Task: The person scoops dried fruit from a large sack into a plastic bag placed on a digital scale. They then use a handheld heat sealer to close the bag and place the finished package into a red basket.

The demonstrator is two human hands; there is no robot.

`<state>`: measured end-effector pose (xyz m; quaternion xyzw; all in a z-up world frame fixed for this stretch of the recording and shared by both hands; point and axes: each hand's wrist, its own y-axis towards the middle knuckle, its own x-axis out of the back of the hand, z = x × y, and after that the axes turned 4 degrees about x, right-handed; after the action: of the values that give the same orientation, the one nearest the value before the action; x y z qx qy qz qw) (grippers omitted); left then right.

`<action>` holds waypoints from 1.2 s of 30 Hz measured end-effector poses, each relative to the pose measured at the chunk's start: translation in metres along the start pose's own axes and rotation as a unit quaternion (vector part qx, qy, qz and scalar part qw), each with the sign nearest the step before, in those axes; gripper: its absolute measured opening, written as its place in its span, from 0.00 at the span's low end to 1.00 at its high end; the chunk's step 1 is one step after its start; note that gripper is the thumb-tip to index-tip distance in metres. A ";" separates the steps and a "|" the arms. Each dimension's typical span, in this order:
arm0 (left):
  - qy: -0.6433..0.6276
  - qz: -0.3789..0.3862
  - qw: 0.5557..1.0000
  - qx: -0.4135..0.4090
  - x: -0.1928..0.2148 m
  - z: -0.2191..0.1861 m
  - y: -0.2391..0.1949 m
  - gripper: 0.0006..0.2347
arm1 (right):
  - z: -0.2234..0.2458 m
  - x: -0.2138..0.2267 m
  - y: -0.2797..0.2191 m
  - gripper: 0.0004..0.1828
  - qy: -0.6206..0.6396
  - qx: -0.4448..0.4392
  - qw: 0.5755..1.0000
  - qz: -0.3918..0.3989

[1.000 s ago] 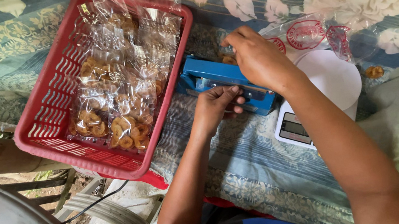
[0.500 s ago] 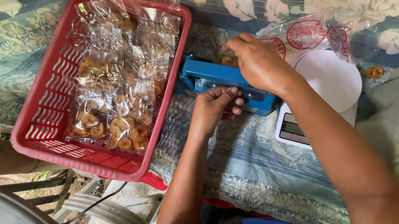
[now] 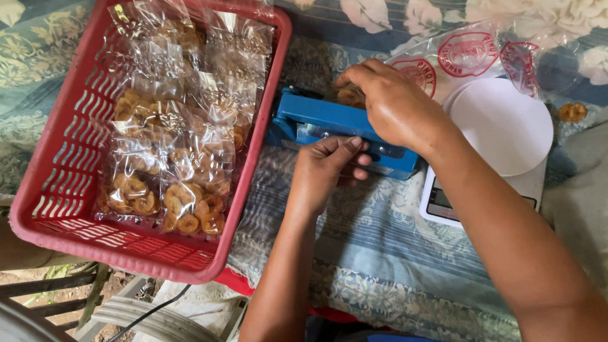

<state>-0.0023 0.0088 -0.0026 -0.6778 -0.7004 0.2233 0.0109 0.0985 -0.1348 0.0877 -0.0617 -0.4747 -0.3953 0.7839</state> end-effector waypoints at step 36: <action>0.000 -0.007 1.000 -0.008 -0.001 0.004 0.004 0.12 | 0.010 0.004 -0.006 0.23 -0.033 -0.002 0.998 -0.058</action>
<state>0.0003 0.0063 -0.0075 -0.6728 -0.7070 0.2175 0.0074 0.0885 -0.1360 0.0948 -0.0485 -0.5028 -0.4390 0.7431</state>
